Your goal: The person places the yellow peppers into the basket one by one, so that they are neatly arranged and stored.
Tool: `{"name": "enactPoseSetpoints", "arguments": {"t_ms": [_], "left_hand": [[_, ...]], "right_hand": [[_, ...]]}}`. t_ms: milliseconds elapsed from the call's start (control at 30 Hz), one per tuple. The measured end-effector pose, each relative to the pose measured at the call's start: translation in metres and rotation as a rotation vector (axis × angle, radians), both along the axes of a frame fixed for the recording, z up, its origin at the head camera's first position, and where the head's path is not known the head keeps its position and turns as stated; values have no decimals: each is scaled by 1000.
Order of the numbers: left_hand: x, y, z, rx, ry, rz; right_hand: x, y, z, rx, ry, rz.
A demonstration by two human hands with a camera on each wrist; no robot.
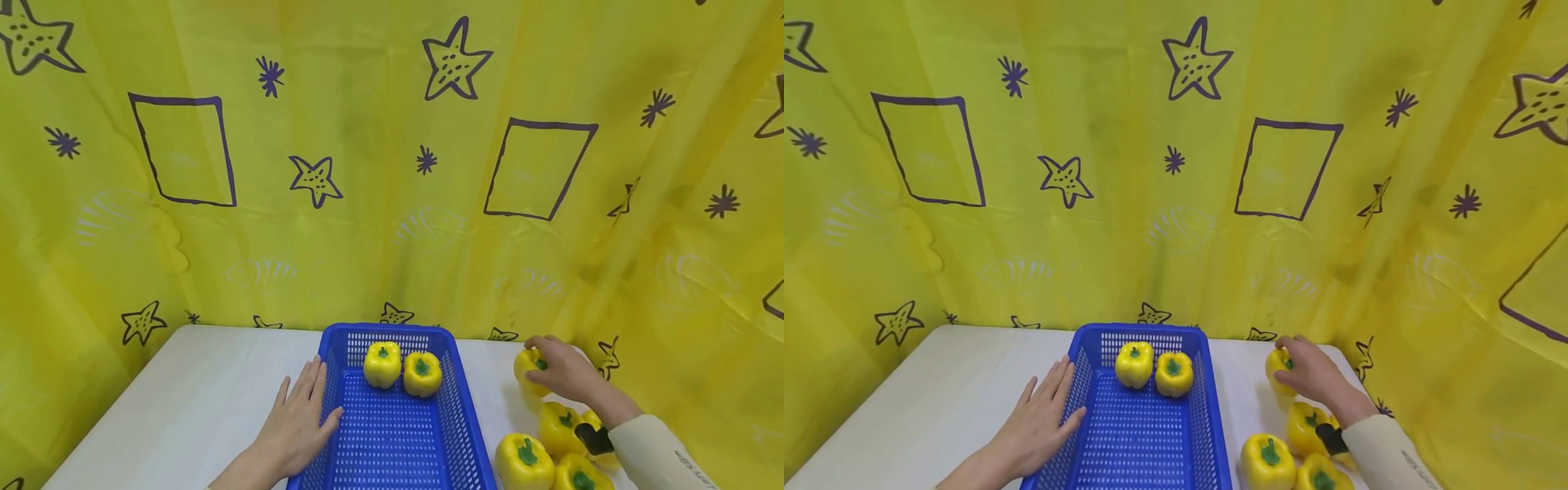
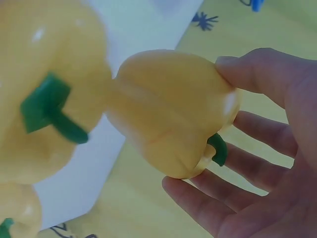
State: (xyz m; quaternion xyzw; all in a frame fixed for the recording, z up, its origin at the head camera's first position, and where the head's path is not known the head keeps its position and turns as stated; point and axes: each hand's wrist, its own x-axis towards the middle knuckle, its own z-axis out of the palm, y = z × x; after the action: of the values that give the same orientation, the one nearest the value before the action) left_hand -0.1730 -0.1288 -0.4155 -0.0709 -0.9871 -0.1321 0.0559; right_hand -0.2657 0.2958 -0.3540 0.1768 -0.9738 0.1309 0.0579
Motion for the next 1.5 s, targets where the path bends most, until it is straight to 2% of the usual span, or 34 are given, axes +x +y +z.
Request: {"name": "enactPoseSetpoints", "arguments": {"t_ms": [333, 633, 933, 1067, 1267, 1500], "left_hand": [[0, 0, 0, 34, -22, -1], [0, 1, -1, 38, -34, 0], [3, -1, -4, 34, 54, -24], [0, 1, -2, 36, 29, -19], [-3, 3, 0, 41, -35, -4], [-2, -1, -2, 20, -1, 1]], "right_hand": [[5, -21, 17, -12, -36, 5], [10, -40, 27, -26, 8, 76], [14, -57, 32, -33, 24, 128], [16, -64, 36, -11, 46, 142], [22, -76, 39, 7, 33, 156], [25, -90, 41, 2, 63, 225]]}}
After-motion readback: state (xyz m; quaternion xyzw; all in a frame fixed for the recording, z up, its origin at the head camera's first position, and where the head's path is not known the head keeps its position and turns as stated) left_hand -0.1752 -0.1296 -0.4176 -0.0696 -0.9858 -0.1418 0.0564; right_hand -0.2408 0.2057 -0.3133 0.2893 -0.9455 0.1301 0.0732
